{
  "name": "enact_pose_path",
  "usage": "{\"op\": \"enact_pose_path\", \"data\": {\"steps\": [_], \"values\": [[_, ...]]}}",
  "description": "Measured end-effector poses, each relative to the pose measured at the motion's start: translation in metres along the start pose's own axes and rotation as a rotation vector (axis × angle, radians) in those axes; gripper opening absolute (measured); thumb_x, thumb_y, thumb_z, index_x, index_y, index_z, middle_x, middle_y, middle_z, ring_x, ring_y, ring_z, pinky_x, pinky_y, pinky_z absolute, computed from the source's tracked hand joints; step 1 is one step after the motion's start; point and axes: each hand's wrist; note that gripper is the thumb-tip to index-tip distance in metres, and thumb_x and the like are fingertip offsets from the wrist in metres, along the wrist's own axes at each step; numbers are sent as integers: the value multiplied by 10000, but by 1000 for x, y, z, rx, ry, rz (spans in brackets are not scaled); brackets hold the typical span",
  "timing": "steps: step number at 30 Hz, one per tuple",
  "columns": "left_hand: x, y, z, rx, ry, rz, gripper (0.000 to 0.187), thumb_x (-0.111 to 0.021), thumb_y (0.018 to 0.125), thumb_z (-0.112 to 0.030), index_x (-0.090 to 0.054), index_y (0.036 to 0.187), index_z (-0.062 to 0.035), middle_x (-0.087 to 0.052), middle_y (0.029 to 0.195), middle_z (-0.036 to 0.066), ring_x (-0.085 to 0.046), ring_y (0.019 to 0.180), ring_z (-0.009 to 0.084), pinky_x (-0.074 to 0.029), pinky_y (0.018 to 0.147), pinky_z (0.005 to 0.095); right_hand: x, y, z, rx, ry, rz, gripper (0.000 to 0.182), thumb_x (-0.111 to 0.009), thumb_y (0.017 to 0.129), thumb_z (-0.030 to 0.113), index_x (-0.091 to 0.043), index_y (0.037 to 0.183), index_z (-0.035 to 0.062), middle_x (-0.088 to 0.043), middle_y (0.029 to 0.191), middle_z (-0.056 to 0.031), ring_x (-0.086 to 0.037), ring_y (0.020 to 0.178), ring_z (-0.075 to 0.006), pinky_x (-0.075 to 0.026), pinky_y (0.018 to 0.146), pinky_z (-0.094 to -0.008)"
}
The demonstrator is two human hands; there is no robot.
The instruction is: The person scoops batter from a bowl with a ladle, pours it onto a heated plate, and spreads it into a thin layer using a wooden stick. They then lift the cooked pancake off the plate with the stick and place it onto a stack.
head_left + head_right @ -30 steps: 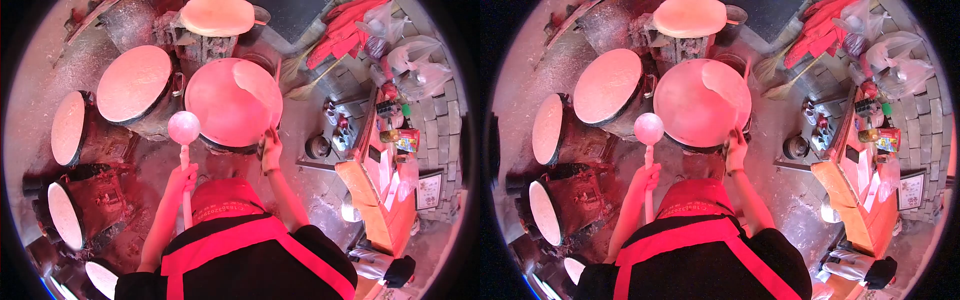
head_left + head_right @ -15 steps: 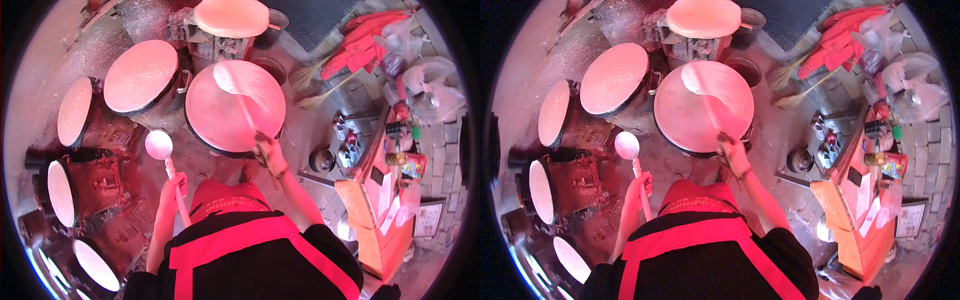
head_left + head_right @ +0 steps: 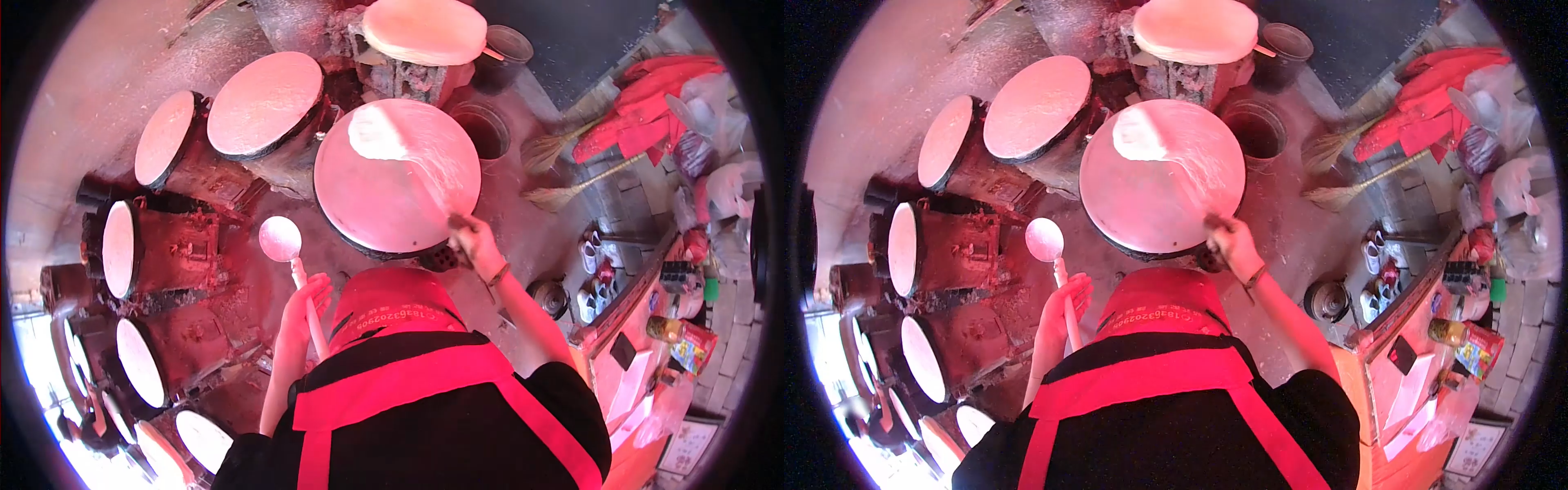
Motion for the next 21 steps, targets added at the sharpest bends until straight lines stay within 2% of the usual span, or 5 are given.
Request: {"op": "enact_pose_path", "data": {"steps": [2,5,11,17,21], "values": [[1,-3,10,-22,-31,-14,333,-624,876,-161,-574,1202,-112,-583,1193,3,-545,1075,120,-449,904,283,7,16,13,15,189,-155,352,-545,945,240,-563,1290,173,-438,591,40,-334,405,-61,-253,359,-233],[5,0,24,-47,-83,-15,348,-616,877,-148,-569,1221,-116,-563,1199,-3,-527,1102,125,-424,953,295,0,59,-5,108,60,61,358,-555,939,248,-563,1290,180,-419,569,46,-323,393,-59,-232,352,-236],[10,3,28,-24,-137,-29,351,-608,875,-130,-570,1224,-120,-523,1180,-7,-491,1127,141,-402,1004,321,8,8,26,-50,-63,411,349,-567,928,263,-580,1247,122,-425,559,50,-329,380,-60,-224,354,-241],[-2,-21,7,-72,-123,-116,364,-611,866,-116,-567,1227,-106,-497,1194,-3,-454,1159,139,-393,1035,342,41,60,28,-12,-40,97,374,-531,940,271,-544,1286,129,-401,569,57,-317,377,-53,-221,343,-233],[7,-25,7,-92,-140,-93,356,-610,868,-107,-565,1220,-100,-532,1131,4,-506,1092,148,-416,1018,340,14,69,36,-46,-194,357,401,-542,922,195,-542,1318,134,-411,578,57,-323,407,-45,-233,374,-227]]}}
Point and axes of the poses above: each hand's wrist, its own y-axis towards the middle knuckle, its own x-axis out of the back of the hand, z = x × y
